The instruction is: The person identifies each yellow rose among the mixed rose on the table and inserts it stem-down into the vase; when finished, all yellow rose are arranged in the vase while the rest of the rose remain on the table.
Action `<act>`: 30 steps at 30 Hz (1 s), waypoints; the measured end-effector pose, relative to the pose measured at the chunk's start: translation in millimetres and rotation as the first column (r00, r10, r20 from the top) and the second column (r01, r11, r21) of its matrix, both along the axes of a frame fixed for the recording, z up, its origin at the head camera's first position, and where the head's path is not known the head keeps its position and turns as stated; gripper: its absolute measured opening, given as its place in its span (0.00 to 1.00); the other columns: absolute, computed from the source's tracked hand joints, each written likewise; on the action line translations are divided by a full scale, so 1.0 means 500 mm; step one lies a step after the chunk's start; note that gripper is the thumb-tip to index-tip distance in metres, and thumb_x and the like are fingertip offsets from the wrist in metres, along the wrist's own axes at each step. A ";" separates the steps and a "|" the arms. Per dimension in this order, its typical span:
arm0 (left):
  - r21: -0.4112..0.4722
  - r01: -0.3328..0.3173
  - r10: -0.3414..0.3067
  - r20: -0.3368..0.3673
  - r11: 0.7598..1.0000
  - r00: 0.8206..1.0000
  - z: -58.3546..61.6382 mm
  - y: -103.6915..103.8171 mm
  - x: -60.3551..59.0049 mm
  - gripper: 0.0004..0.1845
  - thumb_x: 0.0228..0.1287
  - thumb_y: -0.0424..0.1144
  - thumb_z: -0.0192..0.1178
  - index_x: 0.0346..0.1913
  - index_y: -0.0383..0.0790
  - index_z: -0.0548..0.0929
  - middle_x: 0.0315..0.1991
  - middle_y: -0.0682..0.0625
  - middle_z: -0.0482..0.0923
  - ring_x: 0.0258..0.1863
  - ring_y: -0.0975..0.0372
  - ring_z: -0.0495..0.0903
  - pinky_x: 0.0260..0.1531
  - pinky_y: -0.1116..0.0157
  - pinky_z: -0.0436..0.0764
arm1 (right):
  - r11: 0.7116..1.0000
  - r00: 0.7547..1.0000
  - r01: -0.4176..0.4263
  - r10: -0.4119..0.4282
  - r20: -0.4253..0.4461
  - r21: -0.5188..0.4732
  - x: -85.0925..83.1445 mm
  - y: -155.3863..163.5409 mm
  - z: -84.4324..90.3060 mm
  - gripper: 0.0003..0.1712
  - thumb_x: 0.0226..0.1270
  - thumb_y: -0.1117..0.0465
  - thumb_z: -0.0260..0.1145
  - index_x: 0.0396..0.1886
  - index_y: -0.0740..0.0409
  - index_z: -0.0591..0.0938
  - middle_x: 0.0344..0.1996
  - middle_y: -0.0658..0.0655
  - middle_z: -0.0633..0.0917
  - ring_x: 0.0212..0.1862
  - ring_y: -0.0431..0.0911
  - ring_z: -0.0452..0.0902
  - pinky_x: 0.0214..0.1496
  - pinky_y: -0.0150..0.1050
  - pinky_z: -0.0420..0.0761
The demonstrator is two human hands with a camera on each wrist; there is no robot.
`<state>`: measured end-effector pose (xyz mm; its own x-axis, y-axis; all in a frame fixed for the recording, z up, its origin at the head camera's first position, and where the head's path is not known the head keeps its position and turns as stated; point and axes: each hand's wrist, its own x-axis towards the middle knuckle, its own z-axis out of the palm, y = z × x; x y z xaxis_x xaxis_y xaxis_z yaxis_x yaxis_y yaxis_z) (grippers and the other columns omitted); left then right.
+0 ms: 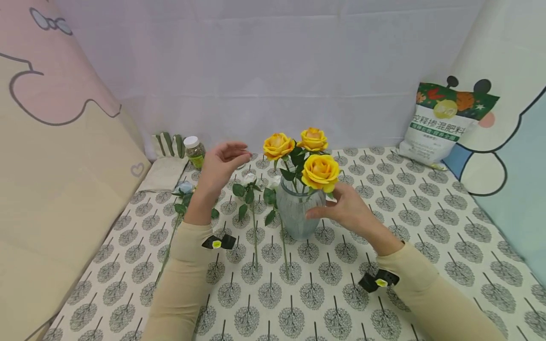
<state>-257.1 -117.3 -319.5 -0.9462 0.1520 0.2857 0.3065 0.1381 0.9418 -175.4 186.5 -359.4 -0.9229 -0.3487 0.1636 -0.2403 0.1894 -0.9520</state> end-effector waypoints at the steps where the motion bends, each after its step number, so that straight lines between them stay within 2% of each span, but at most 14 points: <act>1: -0.027 -0.035 0.034 -0.012 0.999 0.999 0.003 -0.016 -0.002 0.15 0.66 0.35 0.68 0.54 0.38 0.83 0.46 0.46 0.85 0.47 0.57 0.83 0.52 0.64 0.80 | 1.000 1.000 0.000 0.000 0.000 0.001 0.000 0.000 0.000 0.47 0.49 0.64 0.82 0.70 0.53 0.72 0.64 0.54 0.77 0.65 0.52 0.72 0.64 0.49 0.76; 4: -0.082 -0.138 0.136 -0.021 0.987 0.990 0.010 -0.058 -0.009 0.15 0.66 0.37 0.68 0.54 0.39 0.83 0.45 0.46 0.85 0.47 0.58 0.83 0.50 0.65 0.79 | 1.000 1.000 0.000 0.000 0.001 0.000 0.001 0.001 0.000 0.47 0.49 0.64 0.82 0.70 0.53 0.72 0.64 0.54 0.77 0.65 0.52 0.72 0.63 0.49 0.77; 7: -0.209 -0.216 0.219 -0.006 0.954 0.976 0.010 -0.098 -0.014 0.16 0.68 0.38 0.66 0.56 0.37 0.82 0.47 0.42 0.84 0.47 0.56 0.81 0.49 0.62 0.77 | 1.000 1.000 0.002 -0.002 -0.003 0.004 0.002 0.001 0.000 0.47 0.49 0.64 0.81 0.70 0.53 0.72 0.64 0.54 0.77 0.65 0.52 0.72 0.63 0.48 0.77; 9: -0.329 -0.250 0.272 0.020 0.911 0.962 0.006 -0.122 -0.016 0.17 0.69 0.38 0.64 0.57 0.35 0.81 0.50 0.39 0.82 0.48 0.52 0.80 0.47 0.59 0.77 | 1.000 1.000 0.004 -0.004 -0.007 0.009 0.002 0.001 0.000 0.47 0.49 0.64 0.81 0.71 0.54 0.72 0.64 0.55 0.77 0.65 0.52 0.72 0.64 0.48 0.77; 12: -0.504 -0.249 0.325 0.067 0.827 0.943 -0.005 -0.157 -0.022 0.16 0.70 0.36 0.62 0.56 0.32 0.80 0.50 0.36 0.81 0.49 0.46 0.79 0.44 0.55 0.78 | 1.000 1.000 0.006 -0.006 -0.011 0.016 0.003 0.001 -0.001 0.47 0.49 0.64 0.81 0.70 0.55 0.72 0.64 0.56 0.77 0.65 0.53 0.72 0.64 0.47 0.76; 15: -0.635 -0.194 0.357 0.138 0.748 0.924 -0.018 -0.188 -0.032 0.13 0.68 0.36 0.64 0.49 0.31 0.82 0.43 0.38 0.84 0.44 0.44 0.81 0.38 0.55 0.79 | 1.000 1.000 0.008 -0.008 -0.009 0.018 0.002 0.001 -0.002 0.47 0.49 0.63 0.82 0.70 0.54 0.72 0.64 0.56 0.77 0.65 0.53 0.72 0.64 0.47 0.76; 17: -0.708 -0.120 0.354 0.192 0.695 0.915 -0.029 -0.207 -0.040 0.10 0.66 0.35 0.65 0.43 0.29 0.84 0.33 0.41 0.85 0.37 0.46 0.82 0.34 0.57 0.78 | 1.000 1.000 0.015 -0.015 -0.003 0.024 0.002 0.002 -0.003 0.47 0.49 0.62 0.82 0.70 0.53 0.72 0.65 0.56 0.77 0.65 0.52 0.73 0.64 0.47 0.76; 19: -0.752 -0.034 0.338 0.255 0.658 0.906 -0.040 -0.220 -0.048 0.09 0.65 0.35 0.66 0.38 0.29 0.86 0.25 0.45 0.84 0.29 0.51 0.82 0.31 0.58 0.79 | 0.999 1.000 0.024 -0.024 0.003 0.030 0.001 0.004 -0.004 0.47 0.49 0.61 0.82 0.70 0.53 0.72 0.64 0.57 0.77 0.65 0.52 0.72 0.64 0.48 0.76; 22: -0.771 0.079 0.299 0.337 0.632 0.893 -0.061 -0.232 -0.062 0.10 0.65 0.34 0.67 0.36 0.27 0.88 0.19 0.48 0.82 0.20 0.57 0.79 0.29 0.59 0.80 | 0.999 0.999 0.035 -0.036 0.014 0.035 0.002 0.005 -0.005 0.47 0.49 0.60 0.83 0.70 0.53 0.73 0.65 0.58 0.77 0.66 0.51 0.72 0.64 0.48 0.76; 24: -0.775 0.113 0.293 0.364 0.622 0.884 -0.075 -0.234 -0.070 0.10 0.65 0.34 0.66 0.35 0.26 0.88 0.19 0.47 0.83 0.18 0.59 0.78 0.28 0.60 0.81 | 0.999 0.999 0.032 -0.032 0.019 0.027 0.002 0.005 -0.005 0.47 0.48 0.61 0.83 0.70 0.53 0.73 0.64 0.57 0.77 0.65 0.51 0.73 0.64 0.47 0.76; 27: -0.795 0.117 0.317 0.367 0.596 0.875 -0.096 -0.232 -0.079 0.11 0.66 0.35 0.66 0.31 0.28 0.88 0.17 0.47 0.82 0.14 0.61 0.76 0.23 0.62 0.78 | 1.000 1.000 0.020 -0.020 0.020 0.015 0.002 0.003 -0.004 0.46 0.48 0.62 0.82 0.69 0.54 0.73 0.64 0.58 0.77 0.64 0.52 0.73 0.63 0.46 0.77; 30: -0.786 0.114 0.332 0.382 0.607 0.863 -0.109 -0.228 -0.083 0.12 0.66 0.35 0.67 0.32 0.26 0.86 0.16 0.47 0.81 0.13 0.60 0.77 0.21 0.64 0.77 | 1.000 1.000 0.012 -0.012 0.017 0.008 0.001 0.001 -0.003 0.46 0.48 0.63 0.82 0.69 0.54 0.74 0.64 0.58 0.78 0.64 0.52 0.74 0.63 0.46 0.77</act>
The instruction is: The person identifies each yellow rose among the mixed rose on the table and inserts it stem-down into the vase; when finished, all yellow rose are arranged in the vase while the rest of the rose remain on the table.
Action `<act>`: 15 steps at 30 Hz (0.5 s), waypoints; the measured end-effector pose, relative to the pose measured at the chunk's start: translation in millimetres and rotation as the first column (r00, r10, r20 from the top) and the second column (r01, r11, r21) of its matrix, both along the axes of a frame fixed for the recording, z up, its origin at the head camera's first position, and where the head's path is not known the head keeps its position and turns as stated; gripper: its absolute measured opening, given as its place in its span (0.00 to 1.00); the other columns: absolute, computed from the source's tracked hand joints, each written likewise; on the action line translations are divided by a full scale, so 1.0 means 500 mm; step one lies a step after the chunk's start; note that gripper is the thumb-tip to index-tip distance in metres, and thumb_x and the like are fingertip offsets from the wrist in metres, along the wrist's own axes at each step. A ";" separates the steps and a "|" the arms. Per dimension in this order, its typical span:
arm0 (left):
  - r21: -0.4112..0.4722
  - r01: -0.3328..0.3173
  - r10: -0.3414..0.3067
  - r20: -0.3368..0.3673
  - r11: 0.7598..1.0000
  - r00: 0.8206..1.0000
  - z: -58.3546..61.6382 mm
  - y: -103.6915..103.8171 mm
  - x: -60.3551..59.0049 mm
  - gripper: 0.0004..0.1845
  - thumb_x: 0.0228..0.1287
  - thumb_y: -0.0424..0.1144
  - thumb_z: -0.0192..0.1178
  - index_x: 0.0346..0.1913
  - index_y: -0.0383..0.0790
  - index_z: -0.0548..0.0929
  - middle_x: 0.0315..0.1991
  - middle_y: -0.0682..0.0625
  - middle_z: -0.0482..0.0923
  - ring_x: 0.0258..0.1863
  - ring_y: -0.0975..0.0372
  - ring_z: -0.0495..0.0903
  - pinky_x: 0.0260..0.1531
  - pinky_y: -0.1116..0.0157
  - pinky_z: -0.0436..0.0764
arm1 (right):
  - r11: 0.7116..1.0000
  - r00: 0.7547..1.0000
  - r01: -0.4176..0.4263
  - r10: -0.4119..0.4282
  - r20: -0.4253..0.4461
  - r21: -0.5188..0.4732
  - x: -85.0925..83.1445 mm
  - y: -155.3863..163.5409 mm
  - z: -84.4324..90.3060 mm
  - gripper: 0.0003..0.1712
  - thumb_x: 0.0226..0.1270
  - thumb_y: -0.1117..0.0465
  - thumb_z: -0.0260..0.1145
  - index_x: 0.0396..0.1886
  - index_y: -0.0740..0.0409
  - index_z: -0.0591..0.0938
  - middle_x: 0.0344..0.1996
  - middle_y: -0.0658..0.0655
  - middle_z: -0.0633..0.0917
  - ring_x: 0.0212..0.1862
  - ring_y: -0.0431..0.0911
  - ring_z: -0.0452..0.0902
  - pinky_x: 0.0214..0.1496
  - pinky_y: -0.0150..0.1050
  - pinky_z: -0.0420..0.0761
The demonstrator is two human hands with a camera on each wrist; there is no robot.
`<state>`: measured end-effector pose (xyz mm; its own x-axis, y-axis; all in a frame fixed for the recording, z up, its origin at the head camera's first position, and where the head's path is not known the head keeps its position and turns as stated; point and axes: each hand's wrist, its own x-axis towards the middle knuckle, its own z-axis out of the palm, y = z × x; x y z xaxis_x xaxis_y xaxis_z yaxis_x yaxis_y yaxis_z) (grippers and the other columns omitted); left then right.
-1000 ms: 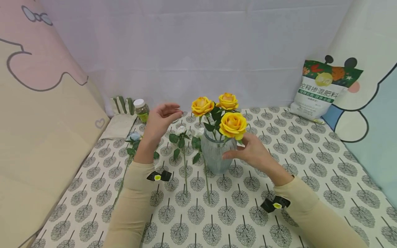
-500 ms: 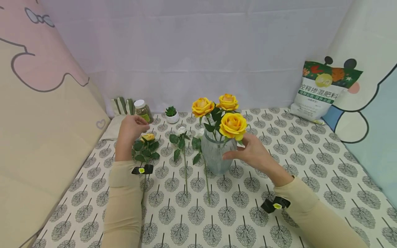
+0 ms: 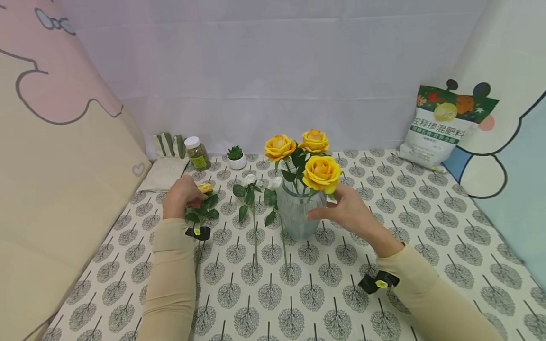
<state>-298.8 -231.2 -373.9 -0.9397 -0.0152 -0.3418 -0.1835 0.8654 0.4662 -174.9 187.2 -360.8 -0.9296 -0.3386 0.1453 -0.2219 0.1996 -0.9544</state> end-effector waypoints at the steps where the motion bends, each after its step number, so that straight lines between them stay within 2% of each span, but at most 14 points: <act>1: 0.004 -0.010 0.010 0.004 1.000 1.000 -0.002 0.002 0.000 0.12 0.65 0.36 0.68 0.34 0.26 0.85 0.15 0.47 0.81 0.14 0.59 0.78 0.21 0.64 0.77 | 1.000 1.000 -0.001 0.001 -0.002 0.001 0.000 0.000 0.000 0.45 0.48 0.63 0.82 0.69 0.55 0.74 0.63 0.59 0.78 0.63 0.52 0.74 0.63 0.46 0.77; 5: 0.023 -0.035 0.035 0.010 0.999 0.999 -0.005 0.006 0.002 0.14 0.65 0.36 0.68 0.40 0.24 0.83 0.16 0.47 0.81 0.17 0.57 0.81 0.22 0.64 0.78 | 1.000 1.000 -0.004 0.004 -0.010 0.003 0.000 0.000 0.001 0.45 0.48 0.63 0.82 0.69 0.54 0.74 0.63 0.58 0.79 0.63 0.52 0.75 0.62 0.46 0.78; 8: 0.009 -0.058 0.057 0.004 0.998 0.998 -0.004 0.007 0.005 0.14 0.64 0.36 0.69 0.41 0.24 0.83 0.17 0.47 0.82 0.16 0.58 0.79 0.22 0.63 0.77 | 1.000 1.000 -0.005 0.005 -0.016 0.005 -0.001 0.001 0.001 0.45 0.48 0.62 0.82 0.69 0.54 0.74 0.63 0.57 0.78 0.63 0.51 0.75 0.62 0.46 0.78; 15: -0.015 -0.056 0.056 0.020 0.998 0.998 -0.009 0.001 0.003 0.19 0.66 0.35 0.67 0.48 0.19 0.79 0.17 0.47 0.81 0.17 0.58 0.82 0.24 0.63 0.79 | 1.000 1.000 -0.008 0.008 -0.010 0.003 -0.001 0.001 -0.001 0.46 0.49 0.62 0.82 0.70 0.54 0.73 0.64 0.60 0.77 0.64 0.52 0.74 0.63 0.46 0.78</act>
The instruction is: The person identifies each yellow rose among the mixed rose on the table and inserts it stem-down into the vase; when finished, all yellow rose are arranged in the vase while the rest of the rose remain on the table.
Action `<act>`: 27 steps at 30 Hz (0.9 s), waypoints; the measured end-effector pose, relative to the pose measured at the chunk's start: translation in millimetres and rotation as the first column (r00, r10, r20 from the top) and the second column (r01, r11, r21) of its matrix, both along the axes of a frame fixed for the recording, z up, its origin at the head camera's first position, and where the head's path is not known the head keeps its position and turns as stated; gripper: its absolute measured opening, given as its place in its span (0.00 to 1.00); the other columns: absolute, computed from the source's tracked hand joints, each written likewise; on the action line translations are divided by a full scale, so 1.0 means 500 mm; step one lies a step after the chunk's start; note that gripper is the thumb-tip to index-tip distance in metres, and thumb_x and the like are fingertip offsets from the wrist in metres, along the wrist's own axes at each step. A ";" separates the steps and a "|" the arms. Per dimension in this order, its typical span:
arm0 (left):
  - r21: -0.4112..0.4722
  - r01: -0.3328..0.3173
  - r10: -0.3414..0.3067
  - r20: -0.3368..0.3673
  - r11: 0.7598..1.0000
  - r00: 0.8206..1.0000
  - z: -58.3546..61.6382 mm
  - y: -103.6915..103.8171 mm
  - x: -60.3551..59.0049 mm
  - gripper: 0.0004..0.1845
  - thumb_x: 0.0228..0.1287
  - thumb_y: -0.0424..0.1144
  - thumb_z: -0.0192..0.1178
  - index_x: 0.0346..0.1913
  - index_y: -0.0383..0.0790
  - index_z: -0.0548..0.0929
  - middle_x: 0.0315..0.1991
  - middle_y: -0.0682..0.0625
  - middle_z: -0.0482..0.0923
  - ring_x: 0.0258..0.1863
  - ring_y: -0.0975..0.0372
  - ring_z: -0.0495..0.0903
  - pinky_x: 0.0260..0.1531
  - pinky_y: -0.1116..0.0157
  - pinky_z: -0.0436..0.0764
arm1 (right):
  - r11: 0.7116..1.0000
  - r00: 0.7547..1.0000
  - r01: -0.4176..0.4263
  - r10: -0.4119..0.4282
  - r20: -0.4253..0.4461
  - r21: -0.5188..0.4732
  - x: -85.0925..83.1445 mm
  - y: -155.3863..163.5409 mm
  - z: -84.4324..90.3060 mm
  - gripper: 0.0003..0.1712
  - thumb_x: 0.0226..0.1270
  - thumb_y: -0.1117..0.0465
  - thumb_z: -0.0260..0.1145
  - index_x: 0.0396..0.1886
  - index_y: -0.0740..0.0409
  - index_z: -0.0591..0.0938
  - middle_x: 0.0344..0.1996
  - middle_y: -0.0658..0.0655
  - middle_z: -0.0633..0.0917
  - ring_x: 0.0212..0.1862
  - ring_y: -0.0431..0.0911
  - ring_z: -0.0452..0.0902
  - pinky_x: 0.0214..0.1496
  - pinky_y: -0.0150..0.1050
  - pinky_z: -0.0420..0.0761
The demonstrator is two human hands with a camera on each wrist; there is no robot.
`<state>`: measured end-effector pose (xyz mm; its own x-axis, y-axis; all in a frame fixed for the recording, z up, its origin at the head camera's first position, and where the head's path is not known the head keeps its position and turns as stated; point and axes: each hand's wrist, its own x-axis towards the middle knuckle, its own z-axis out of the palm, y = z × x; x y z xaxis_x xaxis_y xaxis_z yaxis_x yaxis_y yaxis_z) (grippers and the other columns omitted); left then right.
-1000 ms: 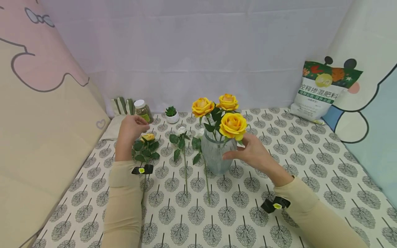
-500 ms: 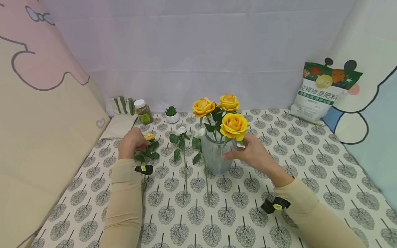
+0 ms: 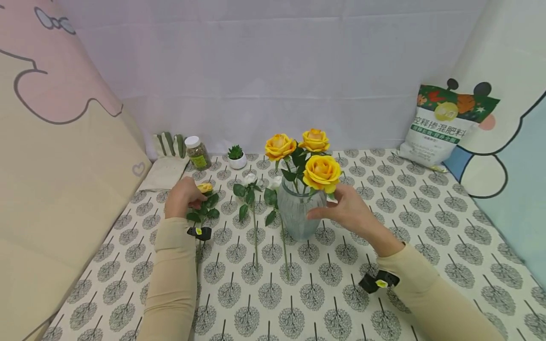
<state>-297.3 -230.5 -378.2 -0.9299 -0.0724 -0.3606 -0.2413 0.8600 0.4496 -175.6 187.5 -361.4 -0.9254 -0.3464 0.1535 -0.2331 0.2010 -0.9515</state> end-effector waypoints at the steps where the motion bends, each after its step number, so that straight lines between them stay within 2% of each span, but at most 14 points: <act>1: -0.001 0.002 -0.002 0.008 1.000 1.000 -0.001 -0.001 -0.001 0.20 0.66 0.35 0.67 0.50 0.19 0.79 0.16 0.47 0.81 0.18 0.58 0.82 0.24 0.63 0.79 | 1.000 1.000 -0.001 0.001 0.001 0.000 0.000 0.000 0.000 0.46 0.49 0.62 0.82 0.70 0.54 0.73 0.65 0.61 0.77 0.64 0.52 0.74 0.63 0.46 0.78; 6: 0.011 0.019 -0.019 0.017 1.000 1.000 -0.008 -0.008 -0.006 0.21 0.66 0.33 0.64 0.53 0.16 0.76 0.17 0.48 0.81 0.18 0.59 0.83 0.22 0.64 0.79 | 1.000 1.000 -0.002 0.002 0.001 0.001 0.000 -0.001 0.000 0.46 0.49 0.62 0.82 0.70 0.54 0.73 0.64 0.57 0.78 0.64 0.51 0.74 0.63 0.46 0.77; 11: 0.026 0.047 -0.046 -0.040 0.999 0.998 0.010 -0.009 0.001 0.10 0.64 0.32 0.63 0.35 0.23 0.85 0.16 0.46 0.81 0.14 0.60 0.77 0.19 0.65 0.75 | 1.000 1.000 0.005 -0.005 0.005 0.010 0.000 0.000 0.000 0.46 0.49 0.61 0.82 0.70 0.53 0.73 0.64 0.54 0.78 0.65 0.51 0.73 0.64 0.47 0.77; 13: 0.045 0.052 -0.049 -0.071 0.998 0.996 0.024 -0.009 0.005 0.10 0.65 0.32 0.62 0.28 0.28 0.87 0.16 0.46 0.81 0.14 0.60 0.74 0.19 0.65 0.73 | 1.000 1.000 0.010 -0.010 0.008 0.014 0.001 0.001 0.001 0.47 0.49 0.61 0.82 0.70 0.53 0.73 0.64 0.54 0.78 0.65 0.51 0.72 0.64 0.48 0.76; 15: 0.064 0.032 -0.026 -0.105 0.997 0.994 0.037 -0.006 0.009 0.12 0.66 0.35 0.63 0.27 0.31 0.87 0.16 0.47 0.81 0.15 0.58 0.76 0.19 0.65 0.73 | 1.000 1.000 0.017 -0.017 0.009 0.022 0.001 0.001 0.003 0.47 0.49 0.60 0.82 0.70 0.53 0.73 0.64 0.54 0.78 0.66 0.51 0.72 0.65 0.48 0.75; 18: 0.081 0.004 0.010 -0.168 0.997 0.986 0.056 0.002 0.021 0.13 0.68 0.38 0.63 0.30 0.32 0.89 0.20 0.46 0.83 0.22 0.53 0.81 0.21 0.63 0.74 | 0.999 1.000 0.023 -0.023 0.007 0.031 0.002 0.002 0.003 0.47 0.49 0.59 0.82 0.70 0.53 0.73 0.65 0.53 0.77 0.67 0.51 0.70 0.66 0.49 0.74; 21: 0.081 -0.012 0.031 -0.231 0.997 0.973 0.066 0.007 0.028 0.14 0.68 0.42 0.63 0.36 0.32 0.89 0.28 0.43 0.85 0.32 0.48 0.83 0.25 0.61 0.77 | 0.999 1.000 0.021 -0.022 0.007 0.029 0.002 0.001 0.003 0.47 0.50 0.60 0.82 0.71 0.53 0.72 0.65 0.53 0.77 0.67 0.51 0.70 0.66 0.50 0.74; 24: 0.091 -0.010 0.035 -0.276 0.996 0.960 0.068 0.004 0.029 0.17 0.69 0.45 0.63 0.43 0.32 0.89 0.39 0.39 0.85 0.39 0.47 0.81 0.32 0.57 0.79 | 1.000 1.000 0.015 -0.015 0.005 0.022 0.002 0.000 0.003 0.47 0.50 0.61 0.82 0.71 0.54 0.72 0.65 0.54 0.77 0.67 0.51 0.70 0.66 0.48 0.74; 27: 0.153 -0.053 0.099 -0.311 0.987 0.945 0.068 -0.002 0.028 0.20 0.68 0.47 0.64 0.49 0.32 0.87 0.47 0.36 0.84 0.45 0.47 0.79 0.41 0.53 0.79 | 1.000 1.000 0.008 -0.008 0.005 0.016 0.001 0.000 0.003 0.47 0.50 0.62 0.82 0.71 0.54 0.72 0.65 0.54 0.77 0.67 0.51 0.71 0.65 0.47 0.75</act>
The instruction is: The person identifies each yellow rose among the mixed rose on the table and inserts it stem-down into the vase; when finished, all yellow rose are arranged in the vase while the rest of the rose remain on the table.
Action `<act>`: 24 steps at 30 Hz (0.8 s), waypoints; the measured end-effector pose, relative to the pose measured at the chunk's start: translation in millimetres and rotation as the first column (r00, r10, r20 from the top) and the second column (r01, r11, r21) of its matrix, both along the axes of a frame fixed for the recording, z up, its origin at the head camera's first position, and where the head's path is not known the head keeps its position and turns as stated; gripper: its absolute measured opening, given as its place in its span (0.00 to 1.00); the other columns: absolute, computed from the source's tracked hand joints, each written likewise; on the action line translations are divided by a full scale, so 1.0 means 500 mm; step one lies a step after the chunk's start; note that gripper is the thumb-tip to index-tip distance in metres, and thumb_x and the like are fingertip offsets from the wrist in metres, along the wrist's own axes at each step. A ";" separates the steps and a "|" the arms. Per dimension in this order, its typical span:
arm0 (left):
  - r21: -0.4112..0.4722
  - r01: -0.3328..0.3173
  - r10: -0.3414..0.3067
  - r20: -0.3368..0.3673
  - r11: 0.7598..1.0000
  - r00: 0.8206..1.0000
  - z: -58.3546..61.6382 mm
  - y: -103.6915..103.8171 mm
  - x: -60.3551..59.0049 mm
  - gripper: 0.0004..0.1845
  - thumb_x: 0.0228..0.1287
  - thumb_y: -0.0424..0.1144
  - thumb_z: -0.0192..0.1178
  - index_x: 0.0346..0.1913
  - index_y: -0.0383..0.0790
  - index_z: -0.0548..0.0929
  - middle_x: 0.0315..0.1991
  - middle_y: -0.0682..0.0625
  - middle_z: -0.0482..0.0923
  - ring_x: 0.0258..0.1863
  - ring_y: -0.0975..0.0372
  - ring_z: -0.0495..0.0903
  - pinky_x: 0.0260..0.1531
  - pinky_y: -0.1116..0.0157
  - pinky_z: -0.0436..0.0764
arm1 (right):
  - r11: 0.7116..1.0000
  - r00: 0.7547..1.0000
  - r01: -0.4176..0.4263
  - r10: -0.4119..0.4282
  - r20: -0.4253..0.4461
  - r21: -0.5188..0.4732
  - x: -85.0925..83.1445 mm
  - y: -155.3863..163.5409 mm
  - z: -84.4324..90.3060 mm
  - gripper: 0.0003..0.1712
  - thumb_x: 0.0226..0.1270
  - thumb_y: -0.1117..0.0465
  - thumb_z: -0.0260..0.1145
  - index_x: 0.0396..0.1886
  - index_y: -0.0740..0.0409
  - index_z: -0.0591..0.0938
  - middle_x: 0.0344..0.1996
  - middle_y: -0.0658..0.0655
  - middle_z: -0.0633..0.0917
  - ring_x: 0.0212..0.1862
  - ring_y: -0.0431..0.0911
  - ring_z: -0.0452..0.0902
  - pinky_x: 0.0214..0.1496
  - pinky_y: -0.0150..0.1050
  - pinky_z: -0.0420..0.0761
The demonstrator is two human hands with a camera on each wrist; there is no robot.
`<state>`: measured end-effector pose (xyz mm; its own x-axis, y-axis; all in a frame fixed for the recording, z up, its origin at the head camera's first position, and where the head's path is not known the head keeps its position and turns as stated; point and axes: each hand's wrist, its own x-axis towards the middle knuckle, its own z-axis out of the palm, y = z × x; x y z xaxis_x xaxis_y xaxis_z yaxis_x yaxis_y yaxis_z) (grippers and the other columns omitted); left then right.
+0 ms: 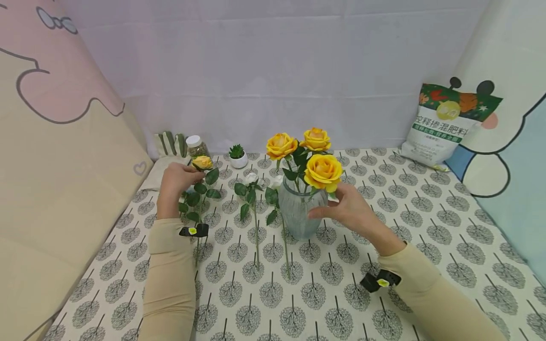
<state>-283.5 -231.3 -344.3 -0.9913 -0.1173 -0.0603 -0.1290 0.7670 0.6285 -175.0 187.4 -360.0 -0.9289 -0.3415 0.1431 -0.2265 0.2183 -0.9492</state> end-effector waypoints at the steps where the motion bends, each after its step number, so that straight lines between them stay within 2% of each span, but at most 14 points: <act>1: 0.024 -0.020 0.020 -0.015 1.000 1.000 0.000 -0.001 -0.001 0.20 0.68 0.47 0.64 0.50 0.32 0.87 0.50 0.36 0.83 0.46 0.47 0.78 0.44 0.51 0.79 | 1.000 1.000 0.000 0.000 0.000 0.001 0.000 0.000 0.000 0.47 0.50 0.61 0.82 0.71 0.54 0.72 0.65 0.54 0.77 0.67 0.51 0.71 0.65 0.47 0.75; 4: 0.126 -0.084 0.092 -0.062 0.989 0.994 0.002 0.000 -0.003 0.21 0.66 0.46 0.67 0.52 0.32 0.86 0.54 0.36 0.82 0.48 0.48 0.77 0.50 0.51 0.78 | 1.000 1.000 0.000 0.000 -0.004 0.003 0.000 0.000 0.001 0.47 0.50 0.61 0.82 0.71 0.54 0.72 0.65 0.54 0.76 0.67 0.51 0.70 0.65 0.48 0.75; 7: 0.241 -0.107 0.133 -0.095 0.965 0.987 -0.001 -0.003 -0.009 0.21 0.65 0.45 0.68 0.53 0.31 0.86 0.53 0.40 0.81 0.46 0.54 0.79 0.49 0.58 0.82 | 1.000 1.000 0.005 -0.005 -0.010 0.006 -0.001 0.001 0.002 0.47 0.50 0.61 0.82 0.71 0.54 0.72 0.66 0.54 0.76 0.68 0.51 0.69 0.66 0.49 0.74; 9: 0.352 -0.111 0.156 -0.103 0.930 0.982 -0.004 -0.007 -0.014 0.22 0.64 0.43 0.70 0.53 0.30 0.85 0.47 0.46 0.83 0.41 0.60 0.81 0.43 0.65 0.85 | 1.000 1.000 0.007 -0.007 -0.011 0.006 -0.002 0.001 0.003 0.47 0.50 0.61 0.82 0.71 0.54 0.72 0.66 0.54 0.76 0.68 0.51 0.69 0.66 0.49 0.74; 11: 0.461 -0.100 0.162 -0.097 0.882 0.982 -0.007 -0.013 -0.016 0.22 0.63 0.42 0.71 0.54 0.30 0.85 0.41 0.53 0.84 0.38 0.66 0.82 0.39 0.70 0.85 | 1.000 1.000 0.006 -0.006 -0.008 0.004 -0.002 0.001 0.002 0.47 0.50 0.62 0.82 0.71 0.54 0.72 0.66 0.54 0.76 0.68 0.51 0.70 0.66 0.48 0.74; 12: 0.524 -0.089 0.160 -0.092 0.847 0.983 -0.007 -0.016 -0.016 0.21 0.62 0.41 0.72 0.53 0.31 0.85 0.37 0.56 0.85 0.36 0.67 0.83 0.37 0.71 0.85 | 1.000 1.000 0.005 -0.005 -0.007 0.003 -0.002 0.001 0.002 0.47 0.50 0.62 0.82 0.71 0.55 0.72 0.65 0.54 0.76 0.68 0.51 0.70 0.65 0.48 0.75; 15: 0.695 -0.043 0.122 -0.064 0.717 0.990 -0.003 -0.025 -0.012 0.15 0.61 0.38 0.73 0.49 0.38 0.88 0.31 0.58 0.87 0.34 0.67 0.85 0.33 0.72 0.85 | 1.000 1.000 -0.004 0.004 -0.007 -0.007 -0.002 0.000 0.001 0.47 0.50 0.63 0.82 0.71 0.55 0.72 0.65 0.55 0.77 0.67 0.51 0.70 0.65 0.47 0.75; 18: 0.807 0.003 0.066 -0.052 0.590 0.996 0.005 -0.033 -0.006 0.07 0.62 0.34 0.71 0.42 0.48 0.90 0.33 0.57 0.87 0.34 0.67 0.84 0.31 0.71 0.84 | 1.000 1.000 -0.012 0.012 -0.006 -0.019 -0.001 0.000 0.000 0.47 0.50 0.64 0.81 0.71 0.56 0.72 0.65 0.55 0.77 0.67 0.51 0.71 0.64 0.46 0.76; 21: 0.881 0.038 0.021 -0.055 0.472 0.998 0.012 -0.038 0.000 0.08 0.65 0.31 0.67 0.37 0.50 0.90 0.34 0.56 0.87 0.33 0.66 0.83 0.30 0.70 0.82 | 1.000 1.000 -0.013 0.013 -0.004 -0.023 -0.001 0.000 0.000 0.47 0.50 0.64 0.81 0.71 0.56 0.72 0.65 0.55 0.77 0.66 0.51 0.71 0.64 0.46 0.76; 24: 0.948 0.046 -0.007 -0.046 0.314 0.999 0.016 -0.043 0.001 0.10 0.68 0.27 0.63 0.35 0.45 0.91 0.33 0.54 0.86 0.33 0.65 0.83 0.32 0.69 0.82 | 1.000 1.000 -0.010 0.010 -0.004 -0.021 0.000 0.000 0.000 0.47 0.50 0.63 0.82 0.71 0.55 0.72 0.65 0.55 0.77 0.67 0.51 0.71 0.64 0.46 0.76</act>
